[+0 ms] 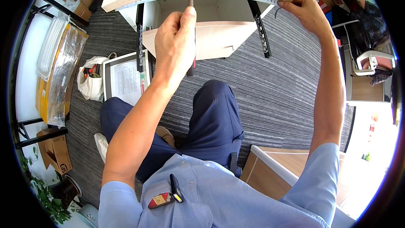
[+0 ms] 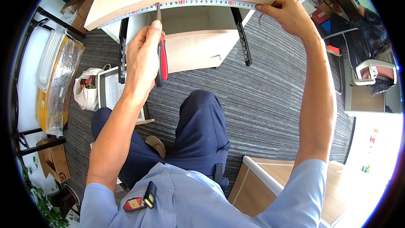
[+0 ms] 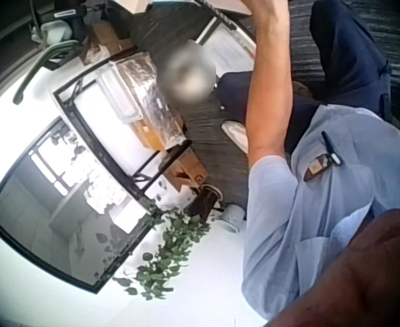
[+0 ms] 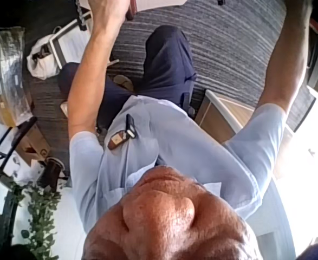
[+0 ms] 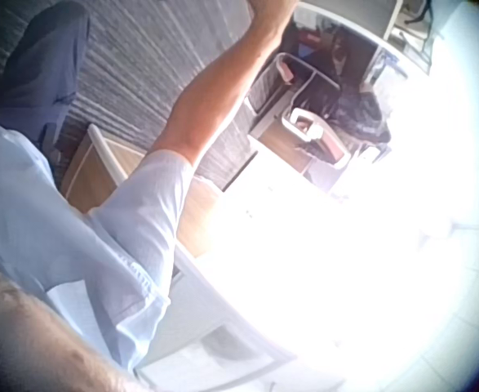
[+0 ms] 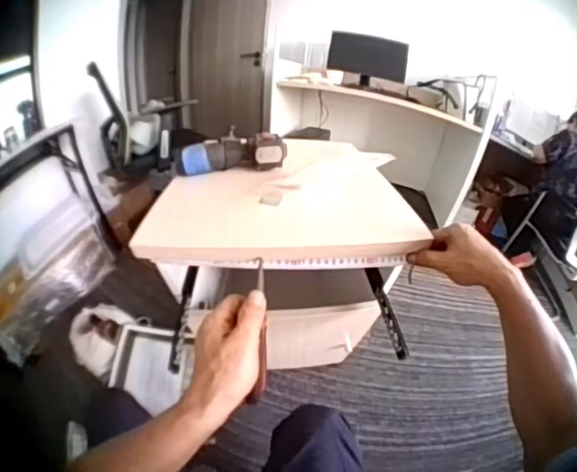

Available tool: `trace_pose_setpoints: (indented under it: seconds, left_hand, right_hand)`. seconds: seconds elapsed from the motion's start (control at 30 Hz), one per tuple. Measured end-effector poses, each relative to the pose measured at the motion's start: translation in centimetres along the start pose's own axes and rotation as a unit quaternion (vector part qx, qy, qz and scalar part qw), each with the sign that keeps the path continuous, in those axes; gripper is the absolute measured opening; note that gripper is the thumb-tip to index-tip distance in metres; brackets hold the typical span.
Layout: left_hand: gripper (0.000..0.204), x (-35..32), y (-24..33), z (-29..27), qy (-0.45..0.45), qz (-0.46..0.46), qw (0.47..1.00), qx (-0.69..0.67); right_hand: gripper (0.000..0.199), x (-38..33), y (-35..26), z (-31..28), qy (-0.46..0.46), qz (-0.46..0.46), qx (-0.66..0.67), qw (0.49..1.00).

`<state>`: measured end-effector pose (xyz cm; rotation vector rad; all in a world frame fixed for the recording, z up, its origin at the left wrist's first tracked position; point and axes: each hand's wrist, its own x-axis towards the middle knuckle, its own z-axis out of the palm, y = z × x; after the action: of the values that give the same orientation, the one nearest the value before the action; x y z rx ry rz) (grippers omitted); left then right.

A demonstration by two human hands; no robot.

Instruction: The person assembles a piece of furniture, likely a drawer unit, by first removing a black trim piece from a drawer front. They then measure the drawer and the cabinet opening using a tape measure. Finally, they use a power drill to attach a metal bracket to the underside of a wooden panel.

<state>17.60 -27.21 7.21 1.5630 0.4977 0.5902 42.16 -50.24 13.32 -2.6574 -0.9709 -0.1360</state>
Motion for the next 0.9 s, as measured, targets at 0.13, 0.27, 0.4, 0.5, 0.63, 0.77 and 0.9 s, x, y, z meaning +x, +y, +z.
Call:
trace_pose_setpoints:
  seconds: [0.13,0.27,0.4,0.5,0.63,0.77,0.9]
  left_hand:
    - [0.047,1.0,-0.6,-0.1,0.026,-0.059,0.997,-0.04]
    - [0.045,-0.9,-0.6,-0.9,-0.04,-0.074,0.996,-0.025]
    - [0.046,-2.7,-0.9,-1.2,-0.074,-0.065,0.994,-0.045]
    - [0.04,-2.2,-1.8,-1.1,-0.078,-0.081,0.988,-0.105]
    - [0.037,-2.3,-1.2,-0.6,-0.066,-0.128,0.969,-0.2]
    - [0.033,-2.6,-2.1,-0.9,-0.064,-0.18,0.942,-0.274]
    - [0.034,-3.3,-3.1,-1.5,-0.064,-0.24,0.925,-0.287]
  right_hand:
    - [0.056,0.2,0.4,0.3,0.01,-0.016,0.012,1.0]
    - [0.056,0.1,0.6,-0.1,0.002,-0.008,-0.007,1.0]
    - [0.056,-0.1,-0.1,-0.3,-0.011,0.003,0.004,1.0]
    - [0.056,0.1,0.3,-0.2,-0.005,-0.004,0.004,1.0]
    - [0.057,0.0,0.6,-0.4,-0.019,-0.002,0.004,1.0]
    - [0.06,0.1,0.9,-0.1,-0.019,-0.01,0.006,1.0]
    - [0.059,-0.2,0.8,0.0,-0.016,-0.001,0.004,1.0]
